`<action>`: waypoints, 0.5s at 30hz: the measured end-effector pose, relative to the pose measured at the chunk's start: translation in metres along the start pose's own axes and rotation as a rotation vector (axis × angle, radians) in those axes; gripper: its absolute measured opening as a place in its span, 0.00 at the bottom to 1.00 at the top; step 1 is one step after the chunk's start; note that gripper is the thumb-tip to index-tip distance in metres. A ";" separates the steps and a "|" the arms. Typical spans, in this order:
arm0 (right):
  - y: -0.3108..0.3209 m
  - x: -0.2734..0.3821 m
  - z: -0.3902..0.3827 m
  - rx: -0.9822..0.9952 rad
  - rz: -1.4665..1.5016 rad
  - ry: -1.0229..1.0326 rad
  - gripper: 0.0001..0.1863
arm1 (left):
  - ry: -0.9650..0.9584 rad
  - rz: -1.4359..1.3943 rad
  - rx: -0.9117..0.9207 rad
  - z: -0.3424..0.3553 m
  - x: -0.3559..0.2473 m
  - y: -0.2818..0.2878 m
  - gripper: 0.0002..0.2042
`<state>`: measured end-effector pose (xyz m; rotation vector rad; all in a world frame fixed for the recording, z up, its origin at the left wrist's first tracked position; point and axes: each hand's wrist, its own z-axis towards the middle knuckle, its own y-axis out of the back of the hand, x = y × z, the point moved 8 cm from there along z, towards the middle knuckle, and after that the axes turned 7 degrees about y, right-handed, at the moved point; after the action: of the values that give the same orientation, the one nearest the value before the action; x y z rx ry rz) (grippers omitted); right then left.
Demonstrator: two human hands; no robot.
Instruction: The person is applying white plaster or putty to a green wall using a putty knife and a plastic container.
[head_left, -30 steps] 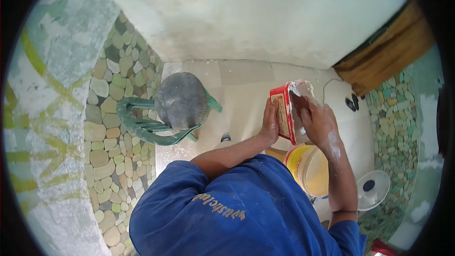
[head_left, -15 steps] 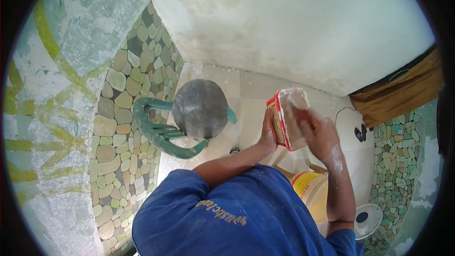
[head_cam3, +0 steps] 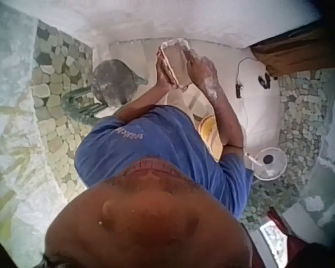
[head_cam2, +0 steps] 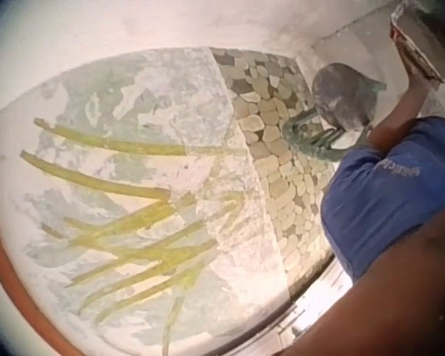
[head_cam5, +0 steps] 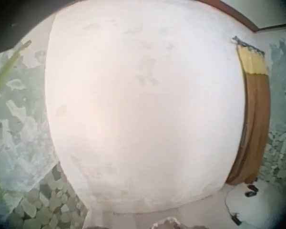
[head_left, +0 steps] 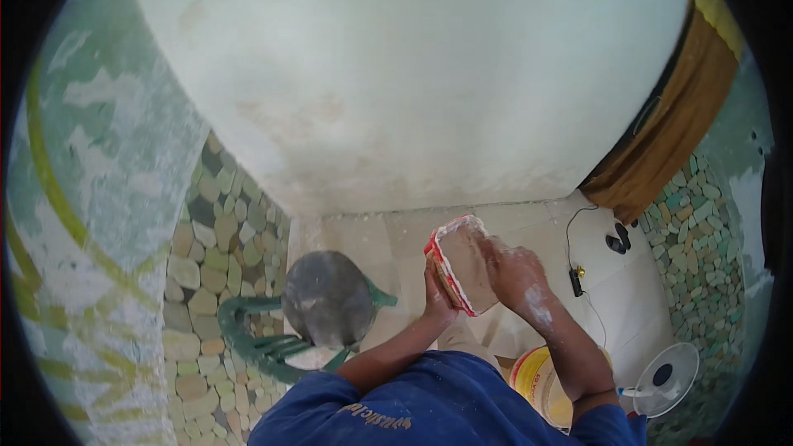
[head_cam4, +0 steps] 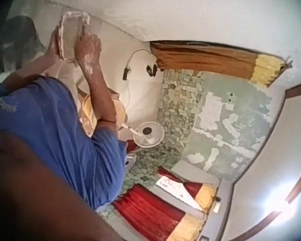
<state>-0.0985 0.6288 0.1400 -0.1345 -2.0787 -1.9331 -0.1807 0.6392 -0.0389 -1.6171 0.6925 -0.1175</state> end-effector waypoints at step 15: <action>0.086 -0.148 0.087 -0.037 0.384 0.292 0.16 | 0.054 0.077 0.191 0.191 0.065 -0.096 0.35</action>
<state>0.0519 0.7426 0.1767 -0.2264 -1.6862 -1.6486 -0.0057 0.7734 -0.0048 -1.4070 0.7607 -0.1664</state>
